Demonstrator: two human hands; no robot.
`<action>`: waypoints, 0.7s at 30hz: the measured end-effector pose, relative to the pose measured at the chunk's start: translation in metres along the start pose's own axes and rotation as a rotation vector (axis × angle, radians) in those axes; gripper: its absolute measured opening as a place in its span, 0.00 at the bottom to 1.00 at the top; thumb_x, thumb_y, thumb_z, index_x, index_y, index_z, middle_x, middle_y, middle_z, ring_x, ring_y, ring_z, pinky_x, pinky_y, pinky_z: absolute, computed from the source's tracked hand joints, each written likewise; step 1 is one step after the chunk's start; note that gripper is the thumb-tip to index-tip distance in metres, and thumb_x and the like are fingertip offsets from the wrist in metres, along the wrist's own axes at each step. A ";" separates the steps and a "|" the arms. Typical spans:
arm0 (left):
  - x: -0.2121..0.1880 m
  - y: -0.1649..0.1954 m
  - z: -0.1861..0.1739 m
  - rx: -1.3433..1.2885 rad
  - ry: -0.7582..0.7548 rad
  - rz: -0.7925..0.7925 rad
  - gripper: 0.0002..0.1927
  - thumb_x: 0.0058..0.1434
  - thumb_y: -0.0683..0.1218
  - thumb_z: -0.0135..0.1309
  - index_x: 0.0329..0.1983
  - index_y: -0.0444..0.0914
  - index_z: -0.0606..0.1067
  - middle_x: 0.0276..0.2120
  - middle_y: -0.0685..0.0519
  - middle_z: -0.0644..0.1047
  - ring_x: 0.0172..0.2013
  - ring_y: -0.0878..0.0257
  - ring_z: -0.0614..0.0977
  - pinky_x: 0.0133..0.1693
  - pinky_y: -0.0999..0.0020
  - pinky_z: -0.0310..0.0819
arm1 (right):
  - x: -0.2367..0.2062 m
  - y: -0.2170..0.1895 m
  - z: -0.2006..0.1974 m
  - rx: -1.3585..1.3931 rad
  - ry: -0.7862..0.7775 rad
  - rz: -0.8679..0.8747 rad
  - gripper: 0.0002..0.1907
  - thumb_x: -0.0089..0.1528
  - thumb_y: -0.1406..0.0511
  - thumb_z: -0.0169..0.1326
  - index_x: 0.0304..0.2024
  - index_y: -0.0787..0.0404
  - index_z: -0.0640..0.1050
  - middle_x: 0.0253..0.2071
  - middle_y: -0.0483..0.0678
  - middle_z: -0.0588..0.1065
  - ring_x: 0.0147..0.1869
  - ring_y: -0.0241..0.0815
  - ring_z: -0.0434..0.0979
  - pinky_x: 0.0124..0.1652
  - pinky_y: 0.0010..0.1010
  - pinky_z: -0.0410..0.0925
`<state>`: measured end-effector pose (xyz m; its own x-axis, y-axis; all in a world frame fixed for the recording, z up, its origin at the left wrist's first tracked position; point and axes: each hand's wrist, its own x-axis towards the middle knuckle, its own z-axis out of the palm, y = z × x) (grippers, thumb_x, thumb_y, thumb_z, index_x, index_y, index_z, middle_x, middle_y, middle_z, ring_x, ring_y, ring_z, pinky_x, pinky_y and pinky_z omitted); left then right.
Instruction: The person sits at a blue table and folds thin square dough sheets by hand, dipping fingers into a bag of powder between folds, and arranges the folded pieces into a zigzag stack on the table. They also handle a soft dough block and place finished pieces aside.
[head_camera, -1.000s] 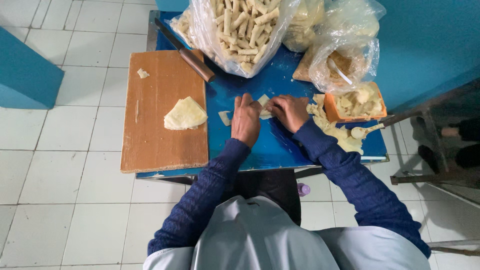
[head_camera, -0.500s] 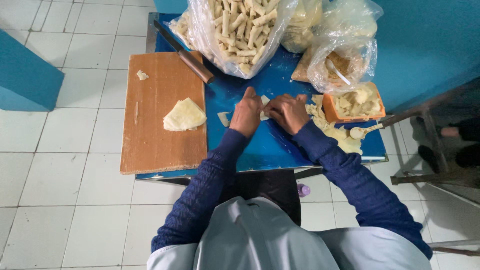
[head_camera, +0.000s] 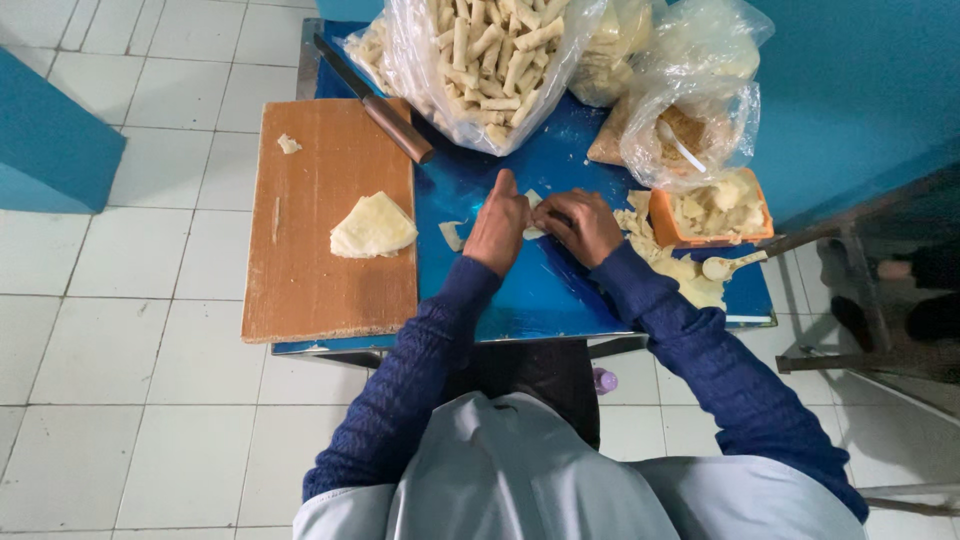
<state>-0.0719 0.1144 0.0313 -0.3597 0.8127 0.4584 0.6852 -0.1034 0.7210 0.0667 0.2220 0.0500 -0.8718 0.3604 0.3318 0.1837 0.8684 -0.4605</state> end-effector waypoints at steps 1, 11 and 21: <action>0.000 0.000 0.000 -0.017 -0.006 -0.026 0.04 0.52 0.30 0.51 0.26 0.30 0.71 0.42 0.36 0.69 0.45 0.37 0.76 0.43 0.49 0.71 | -0.002 -0.001 0.000 -0.025 0.004 -0.029 0.07 0.62 0.62 0.62 0.41 0.55 0.82 0.36 0.44 0.79 0.42 0.46 0.77 0.43 0.40 0.64; -0.008 0.007 -0.009 -0.037 -0.017 -0.016 0.11 0.49 0.29 0.53 0.36 0.29 0.71 0.45 0.37 0.67 0.46 0.35 0.76 0.41 0.48 0.70 | 0.000 0.005 0.005 -0.091 0.097 -0.115 0.06 0.59 0.62 0.62 0.37 0.54 0.82 0.38 0.47 0.75 0.46 0.51 0.72 0.46 0.41 0.64; -0.004 -0.006 0.001 0.033 0.033 0.073 0.06 0.49 0.28 0.49 0.29 0.29 0.72 0.41 0.38 0.68 0.45 0.39 0.75 0.44 0.51 0.71 | -0.011 0.004 0.007 -0.093 0.150 -0.154 0.11 0.61 0.61 0.62 0.43 0.57 0.82 0.40 0.45 0.79 0.44 0.47 0.75 0.43 0.40 0.61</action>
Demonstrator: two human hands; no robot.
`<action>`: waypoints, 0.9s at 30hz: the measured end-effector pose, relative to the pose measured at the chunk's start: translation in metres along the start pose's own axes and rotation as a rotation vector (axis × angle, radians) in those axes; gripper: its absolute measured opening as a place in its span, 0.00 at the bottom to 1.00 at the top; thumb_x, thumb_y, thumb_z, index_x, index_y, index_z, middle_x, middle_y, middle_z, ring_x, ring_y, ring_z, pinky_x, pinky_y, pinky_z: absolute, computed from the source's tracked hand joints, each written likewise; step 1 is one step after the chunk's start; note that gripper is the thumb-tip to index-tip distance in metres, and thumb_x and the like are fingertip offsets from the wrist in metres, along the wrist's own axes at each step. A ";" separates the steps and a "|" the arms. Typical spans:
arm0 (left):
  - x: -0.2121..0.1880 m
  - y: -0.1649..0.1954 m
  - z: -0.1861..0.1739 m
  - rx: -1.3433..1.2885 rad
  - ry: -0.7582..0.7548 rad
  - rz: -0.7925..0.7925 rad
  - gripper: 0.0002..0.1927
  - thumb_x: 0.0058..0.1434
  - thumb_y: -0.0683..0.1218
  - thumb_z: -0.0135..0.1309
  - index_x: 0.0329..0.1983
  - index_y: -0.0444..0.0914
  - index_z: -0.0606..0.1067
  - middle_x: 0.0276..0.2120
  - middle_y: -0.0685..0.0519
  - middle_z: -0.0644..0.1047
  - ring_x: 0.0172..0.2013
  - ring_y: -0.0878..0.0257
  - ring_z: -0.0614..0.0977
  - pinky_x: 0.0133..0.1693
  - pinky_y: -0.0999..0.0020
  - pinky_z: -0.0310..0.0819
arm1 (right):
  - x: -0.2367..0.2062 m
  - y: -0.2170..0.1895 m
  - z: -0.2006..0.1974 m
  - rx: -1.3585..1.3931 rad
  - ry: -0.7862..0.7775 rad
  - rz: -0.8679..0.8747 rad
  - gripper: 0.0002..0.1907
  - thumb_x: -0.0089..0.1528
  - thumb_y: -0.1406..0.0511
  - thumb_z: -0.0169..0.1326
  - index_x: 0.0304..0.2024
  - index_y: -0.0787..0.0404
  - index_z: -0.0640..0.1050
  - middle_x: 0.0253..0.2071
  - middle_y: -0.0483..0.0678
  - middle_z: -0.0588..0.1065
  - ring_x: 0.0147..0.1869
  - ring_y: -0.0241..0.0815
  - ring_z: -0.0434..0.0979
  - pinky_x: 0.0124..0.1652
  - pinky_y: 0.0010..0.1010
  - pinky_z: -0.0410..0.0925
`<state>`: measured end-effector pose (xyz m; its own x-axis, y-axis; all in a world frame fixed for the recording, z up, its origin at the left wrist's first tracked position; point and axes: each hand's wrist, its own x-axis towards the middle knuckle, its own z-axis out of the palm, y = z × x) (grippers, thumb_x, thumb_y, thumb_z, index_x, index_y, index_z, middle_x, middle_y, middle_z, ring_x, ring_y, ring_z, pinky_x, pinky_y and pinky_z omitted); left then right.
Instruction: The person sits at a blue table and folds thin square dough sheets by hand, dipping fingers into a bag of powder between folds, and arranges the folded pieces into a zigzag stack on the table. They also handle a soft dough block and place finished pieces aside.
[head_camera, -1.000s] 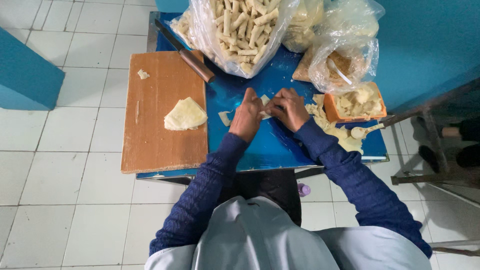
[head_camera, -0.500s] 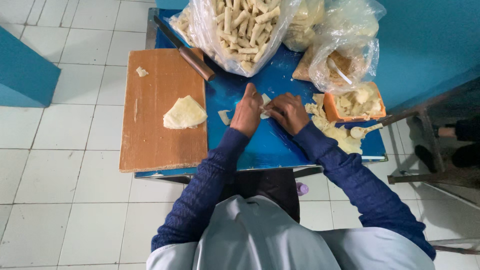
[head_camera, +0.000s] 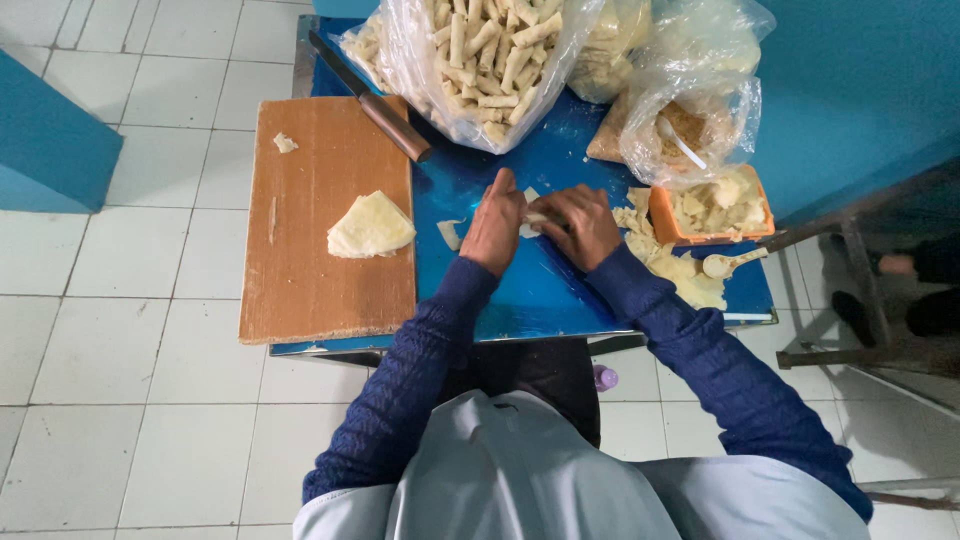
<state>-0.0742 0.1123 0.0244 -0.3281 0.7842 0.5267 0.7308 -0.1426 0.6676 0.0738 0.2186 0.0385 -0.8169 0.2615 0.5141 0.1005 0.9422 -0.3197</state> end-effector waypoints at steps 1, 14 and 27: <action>0.001 0.000 0.001 0.008 0.000 -0.009 0.06 0.50 0.29 0.49 0.29 0.30 0.71 0.41 0.38 0.68 0.45 0.39 0.75 0.44 0.50 0.71 | 0.000 0.001 0.001 -0.030 0.014 -0.020 0.09 0.62 0.61 0.62 0.42 0.56 0.82 0.40 0.45 0.79 0.43 0.47 0.75 0.43 0.40 0.61; -0.054 0.019 -0.007 0.139 0.003 0.020 0.17 0.60 0.32 0.46 0.53 0.27 0.70 0.55 0.34 0.67 0.51 0.39 0.76 0.49 0.53 0.74 | -0.019 -0.008 0.019 -0.472 0.014 -0.029 0.15 0.63 0.66 0.55 0.53 0.51 0.80 0.56 0.40 0.72 0.59 0.42 0.68 0.51 0.45 0.58; -0.072 0.016 0.000 0.270 -0.066 0.070 0.21 0.64 0.37 0.49 0.62 0.30 0.71 0.63 0.41 0.70 0.65 0.48 0.70 0.61 0.58 0.70 | 0.035 -0.006 0.007 -0.482 -0.079 0.109 0.32 0.59 0.72 0.53 0.64 0.41 0.76 0.63 0.41 0.68 0.56 0.49 0.66 0.47 0.47 0.59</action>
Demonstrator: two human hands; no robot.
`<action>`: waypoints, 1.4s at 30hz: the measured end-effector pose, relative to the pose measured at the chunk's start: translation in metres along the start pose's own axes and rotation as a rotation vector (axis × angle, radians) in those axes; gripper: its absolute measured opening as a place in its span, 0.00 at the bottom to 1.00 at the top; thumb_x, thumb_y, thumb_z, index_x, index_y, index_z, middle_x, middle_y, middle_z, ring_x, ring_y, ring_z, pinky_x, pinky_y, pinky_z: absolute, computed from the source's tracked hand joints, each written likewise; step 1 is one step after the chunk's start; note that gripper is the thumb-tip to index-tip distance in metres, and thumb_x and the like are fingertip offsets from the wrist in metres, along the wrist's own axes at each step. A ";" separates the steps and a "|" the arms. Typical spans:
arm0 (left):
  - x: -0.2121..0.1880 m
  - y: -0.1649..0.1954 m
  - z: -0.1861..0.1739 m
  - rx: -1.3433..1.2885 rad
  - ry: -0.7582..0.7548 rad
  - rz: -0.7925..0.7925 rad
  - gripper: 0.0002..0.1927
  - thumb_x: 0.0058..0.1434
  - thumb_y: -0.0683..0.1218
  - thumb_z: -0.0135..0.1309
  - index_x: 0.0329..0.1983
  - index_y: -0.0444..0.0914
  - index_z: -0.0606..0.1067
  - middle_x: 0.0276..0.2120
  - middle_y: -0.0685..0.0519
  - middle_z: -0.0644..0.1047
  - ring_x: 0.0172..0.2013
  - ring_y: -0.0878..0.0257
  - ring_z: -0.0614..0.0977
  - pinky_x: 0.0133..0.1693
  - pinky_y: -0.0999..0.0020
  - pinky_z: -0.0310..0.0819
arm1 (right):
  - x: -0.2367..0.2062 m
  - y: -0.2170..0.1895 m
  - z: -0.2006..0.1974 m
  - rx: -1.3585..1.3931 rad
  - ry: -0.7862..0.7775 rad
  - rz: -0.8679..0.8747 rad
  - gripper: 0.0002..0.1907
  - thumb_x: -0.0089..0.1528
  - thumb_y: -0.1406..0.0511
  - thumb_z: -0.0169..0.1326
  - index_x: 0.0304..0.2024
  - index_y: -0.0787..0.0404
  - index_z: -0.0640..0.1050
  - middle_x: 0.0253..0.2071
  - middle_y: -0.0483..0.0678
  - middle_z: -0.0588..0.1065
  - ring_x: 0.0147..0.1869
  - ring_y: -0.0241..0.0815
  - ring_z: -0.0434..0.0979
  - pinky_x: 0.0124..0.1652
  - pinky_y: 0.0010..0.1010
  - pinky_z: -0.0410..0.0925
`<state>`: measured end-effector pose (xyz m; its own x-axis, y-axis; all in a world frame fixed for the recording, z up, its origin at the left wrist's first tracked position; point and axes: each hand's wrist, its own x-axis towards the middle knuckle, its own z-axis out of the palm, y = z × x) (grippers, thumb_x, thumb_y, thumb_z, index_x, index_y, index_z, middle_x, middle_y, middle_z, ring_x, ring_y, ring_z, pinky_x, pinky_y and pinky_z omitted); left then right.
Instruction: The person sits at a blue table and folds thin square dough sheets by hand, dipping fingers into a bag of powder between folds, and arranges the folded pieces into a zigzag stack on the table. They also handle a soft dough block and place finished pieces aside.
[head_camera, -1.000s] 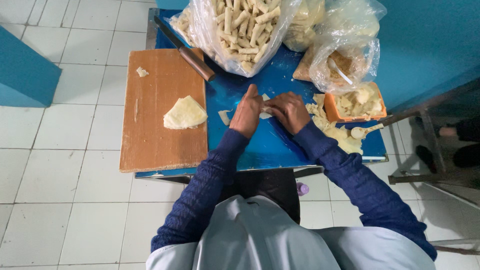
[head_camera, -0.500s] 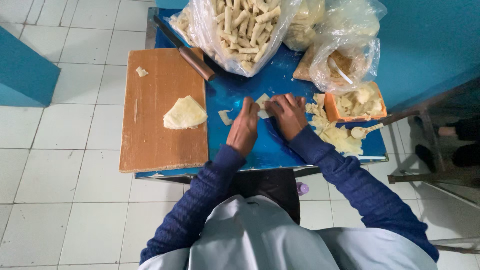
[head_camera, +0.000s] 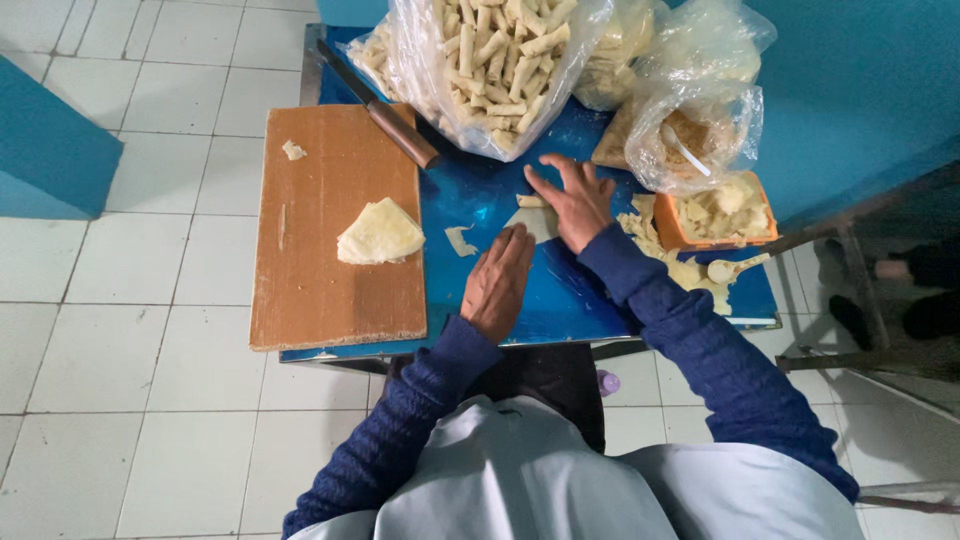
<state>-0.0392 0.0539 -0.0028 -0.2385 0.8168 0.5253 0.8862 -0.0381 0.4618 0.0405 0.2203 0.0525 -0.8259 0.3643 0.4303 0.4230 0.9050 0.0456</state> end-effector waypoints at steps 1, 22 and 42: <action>0.000 0.001 -0.001 -0.012 -0.002 0.006 0.22 0.64 0.38 0.50 0.62 0.31 0.71 0.62 0.41 0.70 0.64 0.48 0.70 0.60 0.57 0.70 | 0.002 0.004 -0.002 0.097 -0.004 0.002 0.36 0.57 0.75 0.52 0.67 0.41 0.76 0.60 0.40 0.70 0.56 0.49 0.67 0.49 0.45 0.60; 0.015 0.013 -0.022 -0.482 0.182 -0.221 0.20 0.60 0.37 0.62 0.55 0.29 0.73 0.49 0.41 0.75 0.48 0.49 0.79 0.47 0.62 0.77 | -0.029 0.017 -0.027 0.905 -0.063 0.181 0.14 0.63 0.70 0.62 0.51 0.61 0.78 0.42 0.46 0.79 0.47 0.35 0.80 0.49 0.27 0.72; 0.003 0.017 -0.007 -1.420 0.166 -0.540 0.08 0.68 0.40 0.55 0.48 0.31 0.73 0.37 0.53 0.79 0.36 0.70 0.79 0.39 0.75 0.74 | -0.076 -0.036 -0.067 0.626 0.146 -0.014 0.20 0.53 0.72 0.66 0.49 0.57 0.80 0.48 0.48 0.75 0.54 0.50 0.76 0.50 0.36 0.70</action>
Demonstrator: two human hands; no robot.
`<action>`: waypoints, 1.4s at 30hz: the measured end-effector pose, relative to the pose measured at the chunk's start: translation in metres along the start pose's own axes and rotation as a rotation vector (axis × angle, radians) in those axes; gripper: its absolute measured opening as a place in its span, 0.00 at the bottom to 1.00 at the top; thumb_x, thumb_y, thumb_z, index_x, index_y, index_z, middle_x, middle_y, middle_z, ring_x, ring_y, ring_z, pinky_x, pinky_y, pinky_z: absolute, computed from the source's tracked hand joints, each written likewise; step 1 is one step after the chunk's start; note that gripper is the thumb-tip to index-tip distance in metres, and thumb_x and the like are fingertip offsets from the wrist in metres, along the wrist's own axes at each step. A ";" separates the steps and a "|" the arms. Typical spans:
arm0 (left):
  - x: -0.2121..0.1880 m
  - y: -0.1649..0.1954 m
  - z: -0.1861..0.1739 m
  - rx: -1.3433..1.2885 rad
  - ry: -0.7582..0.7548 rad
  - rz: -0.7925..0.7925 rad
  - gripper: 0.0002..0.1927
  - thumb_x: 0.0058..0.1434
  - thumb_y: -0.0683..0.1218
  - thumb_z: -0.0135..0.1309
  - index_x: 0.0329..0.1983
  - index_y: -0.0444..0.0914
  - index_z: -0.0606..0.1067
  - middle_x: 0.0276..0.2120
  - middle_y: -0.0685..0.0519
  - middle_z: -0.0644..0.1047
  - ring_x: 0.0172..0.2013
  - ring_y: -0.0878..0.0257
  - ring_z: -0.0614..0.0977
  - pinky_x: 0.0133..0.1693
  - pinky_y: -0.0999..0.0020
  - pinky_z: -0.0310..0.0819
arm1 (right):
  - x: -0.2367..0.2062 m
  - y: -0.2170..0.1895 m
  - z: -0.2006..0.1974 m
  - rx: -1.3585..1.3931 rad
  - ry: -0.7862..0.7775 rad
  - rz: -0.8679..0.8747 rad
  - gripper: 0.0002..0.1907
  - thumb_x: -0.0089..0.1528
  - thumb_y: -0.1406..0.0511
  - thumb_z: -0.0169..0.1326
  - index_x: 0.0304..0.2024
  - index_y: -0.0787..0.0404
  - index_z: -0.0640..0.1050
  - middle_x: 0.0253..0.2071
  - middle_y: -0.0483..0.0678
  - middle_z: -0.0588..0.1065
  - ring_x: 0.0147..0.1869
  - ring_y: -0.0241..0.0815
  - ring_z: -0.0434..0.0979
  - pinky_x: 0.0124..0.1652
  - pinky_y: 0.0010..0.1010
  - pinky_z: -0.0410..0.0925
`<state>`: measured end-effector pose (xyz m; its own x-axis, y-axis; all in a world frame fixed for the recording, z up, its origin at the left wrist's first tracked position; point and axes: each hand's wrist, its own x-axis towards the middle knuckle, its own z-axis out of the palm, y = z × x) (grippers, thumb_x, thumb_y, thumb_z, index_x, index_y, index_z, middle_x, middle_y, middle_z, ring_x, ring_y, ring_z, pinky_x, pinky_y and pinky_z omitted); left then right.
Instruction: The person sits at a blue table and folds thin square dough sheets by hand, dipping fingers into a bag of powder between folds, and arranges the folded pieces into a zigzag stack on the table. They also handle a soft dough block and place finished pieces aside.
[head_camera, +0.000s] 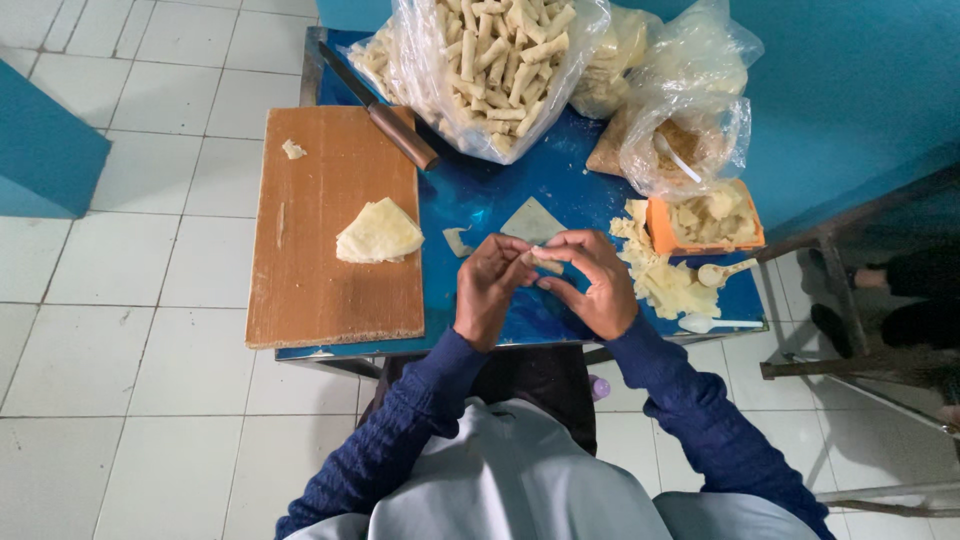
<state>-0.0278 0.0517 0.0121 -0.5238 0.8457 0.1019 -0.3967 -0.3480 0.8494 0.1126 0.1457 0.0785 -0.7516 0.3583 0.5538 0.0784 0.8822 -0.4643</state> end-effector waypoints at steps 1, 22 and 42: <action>0.000 -0.001 -0.001 -0.010 0.004 -0.009 0.07 0.68 0.40 0.56 0.46 0.31 0.73 0.36 0.52 0.79 0.35 0.69 0.79 0.39 0.75 0.74 | -0.001 -0.002 0.000 0.001 0.006 -0.003 0.22 0.53 0.72 0.66 0.49 0.56 0.80 0.48 0.49 0.74 0.54 0.49 0.76 0.50 0.36 0.70; -0.005 0.010 0.001 -0.118 -0.037 -0.269 0.05 0.68 0.42 0.54 0.40 0.35 0.72 0.31 0.51 0.78 0.29 0.68 0.77 0.33 0.73 0.71 | -0.006 -0.002 -0.006 -0.102 0.154 -0.216 0.18 0.55 0.75 0.67 0.47 0.59 0.80 0.47 0.46 0.78 0.49 0.49 0.79 0.45 0.36 0.72; -0.011 0.024 0.003 0.138 -0.065 -0.021 0.14 0.69 0.45 0.54 0.53 0.32 0.73 0.35 0.52 0.79 0.34 0.68 0.80 0.38 0.75 0.75 | 0.014 0.021 -0.015 0.419 -0.159 0.321 0.11 0.63 0.68 0.60 0.48 0.62 0.78 0.42 0.43 0.80 0.43 0.29 0.78 0.44 0.23 0.72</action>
<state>-0.0288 0.0350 0.0326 -0.4644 0.8784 0.1130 -0.2971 -0.2747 0.9145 0.1130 0.1733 0.0868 -0.8250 0.5102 0.2429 0.0770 0.5273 -0.8462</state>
